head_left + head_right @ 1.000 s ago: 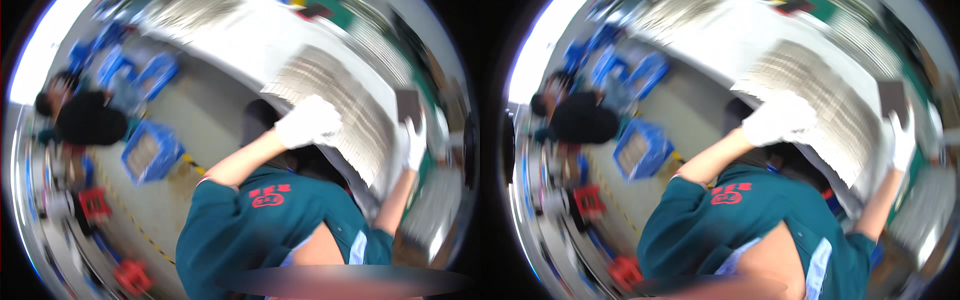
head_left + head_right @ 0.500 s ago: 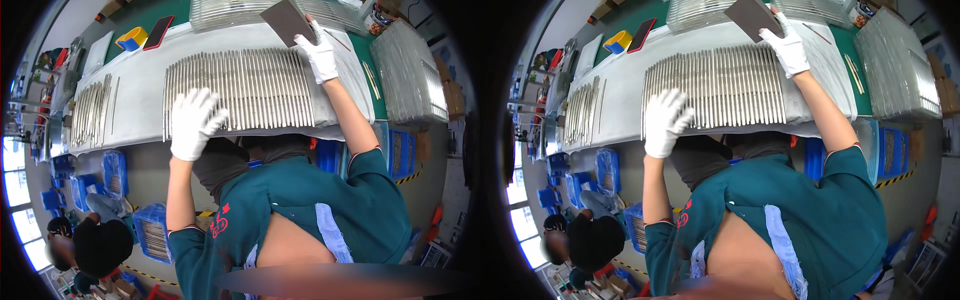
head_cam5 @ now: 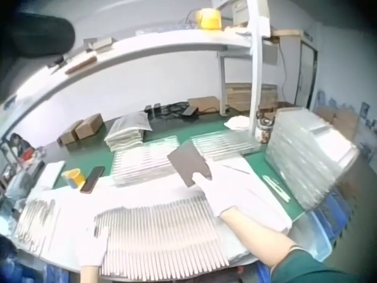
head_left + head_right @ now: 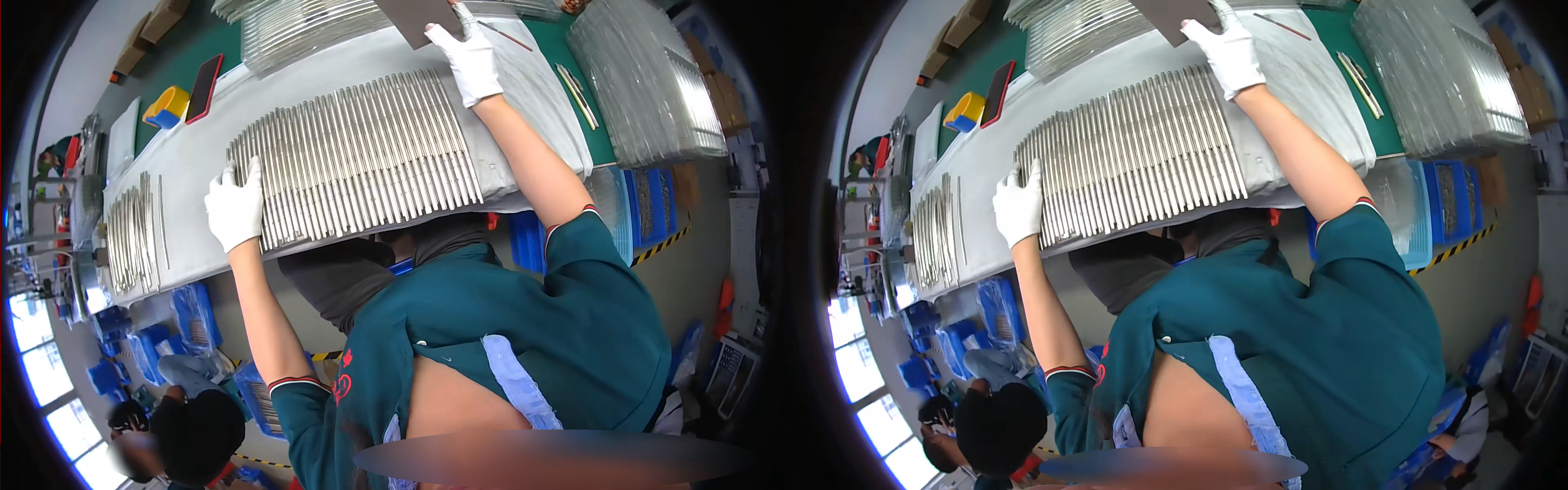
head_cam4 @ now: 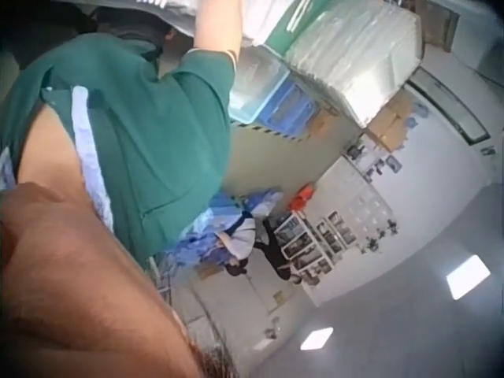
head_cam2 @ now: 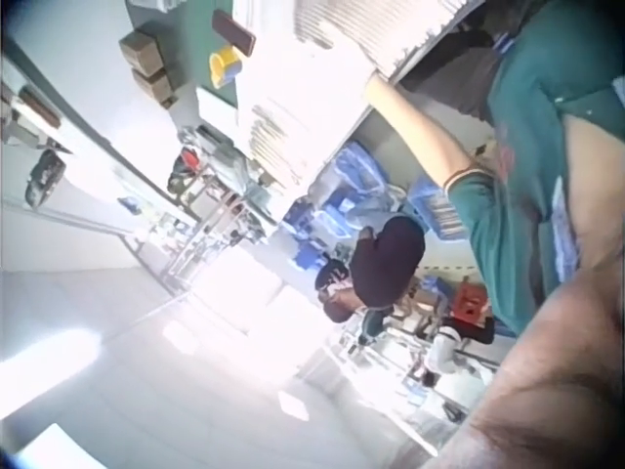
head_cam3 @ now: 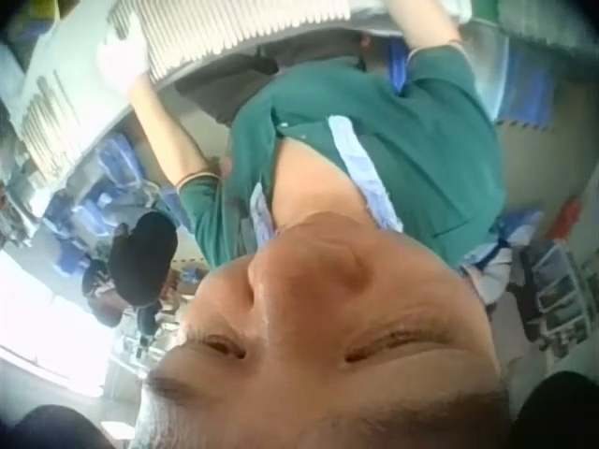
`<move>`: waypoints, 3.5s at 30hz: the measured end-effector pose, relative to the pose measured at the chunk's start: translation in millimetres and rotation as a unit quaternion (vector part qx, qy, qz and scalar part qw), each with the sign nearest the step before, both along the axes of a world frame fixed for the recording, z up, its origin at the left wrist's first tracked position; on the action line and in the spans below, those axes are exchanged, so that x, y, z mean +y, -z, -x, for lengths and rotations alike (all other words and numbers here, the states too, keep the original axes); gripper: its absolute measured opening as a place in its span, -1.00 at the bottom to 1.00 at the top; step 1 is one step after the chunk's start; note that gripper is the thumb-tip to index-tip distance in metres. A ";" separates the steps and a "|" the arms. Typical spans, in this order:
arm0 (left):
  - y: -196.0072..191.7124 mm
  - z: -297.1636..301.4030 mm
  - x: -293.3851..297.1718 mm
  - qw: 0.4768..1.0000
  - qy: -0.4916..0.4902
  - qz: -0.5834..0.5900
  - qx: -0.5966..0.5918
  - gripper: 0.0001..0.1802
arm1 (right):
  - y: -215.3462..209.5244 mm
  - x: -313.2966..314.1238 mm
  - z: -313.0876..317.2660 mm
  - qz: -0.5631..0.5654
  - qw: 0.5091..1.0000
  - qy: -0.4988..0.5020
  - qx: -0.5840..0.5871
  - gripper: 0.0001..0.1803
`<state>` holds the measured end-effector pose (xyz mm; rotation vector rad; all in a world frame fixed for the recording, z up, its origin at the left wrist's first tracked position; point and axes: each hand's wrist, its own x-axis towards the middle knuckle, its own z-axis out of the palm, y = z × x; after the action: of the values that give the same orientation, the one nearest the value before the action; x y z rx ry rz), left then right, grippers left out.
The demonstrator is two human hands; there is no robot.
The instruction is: The person is sorting and inspecting metal rods at a workbench.
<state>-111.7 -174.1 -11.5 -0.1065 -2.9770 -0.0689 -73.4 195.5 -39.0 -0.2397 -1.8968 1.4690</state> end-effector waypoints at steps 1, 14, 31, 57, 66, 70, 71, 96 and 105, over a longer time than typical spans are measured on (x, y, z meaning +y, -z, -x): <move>0.5 -0.5 1.5 1.000 0.005 0.000 -0.001 -0.27 | -1.7 -0.9 -0.3 -0.033 0.999 0.023 -0.022 -0.27; 2.2 -17.2 14.5 0.998 0.004 0.060 0.001 -0.34 | 18.7 3.6 5.4 -0.051 0.998 0.041 -0.001 -0.25; 34.3 80.8 60.4 0.902 0.400 -0.146 0.073 -0.69 | 6.5 6.9 -1.9 0.033 0.997 0.072 0.012 -0.32; 20.4 75.4 45.8 0.905 0.389 -0.133 0.107 -0.72 | 10.1 10.5 -0.1 0.118 0.991 0.021 0.057 -0.34; 34.1 85.8 14.8 0.953 0.275 -0.120 0.031 -0.64 | 10.9 7.3 1.3 0.144 0.988 -0.002 0.058 -0.34; 30.3 76.4 11.3 0.942 0.309 -0.115 0.067 -0.65 | 9.4 4.6 5.1 0.124 0.991 0.002 0.043 -0.37; 28.9 70.0 12.4 0.925 0.343 -0.132 0.094 -0.65 | 7.8 3.0 5.2 0.100 0.994 0.020 0.034 -0.38; 19.5 -90.7 0.4 0.865 0.483 -0.116 0.071 -0.36 | -48.4 -65.8 -62.8 -0.320 0.893 -0.174 -0.263 -0.24; 10.5 -92.2 12.9 0.819 0.514 -0.248 0.055 -0.50 | -48.8 -77.6 -50.5 -0.273 0.892 -0.327 -0.150 -0.30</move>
<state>-19.5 -161.3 -21.9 -1.5280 -2.3022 -0.8944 -22.9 117.9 9.8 0.5182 -2.7285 1.2496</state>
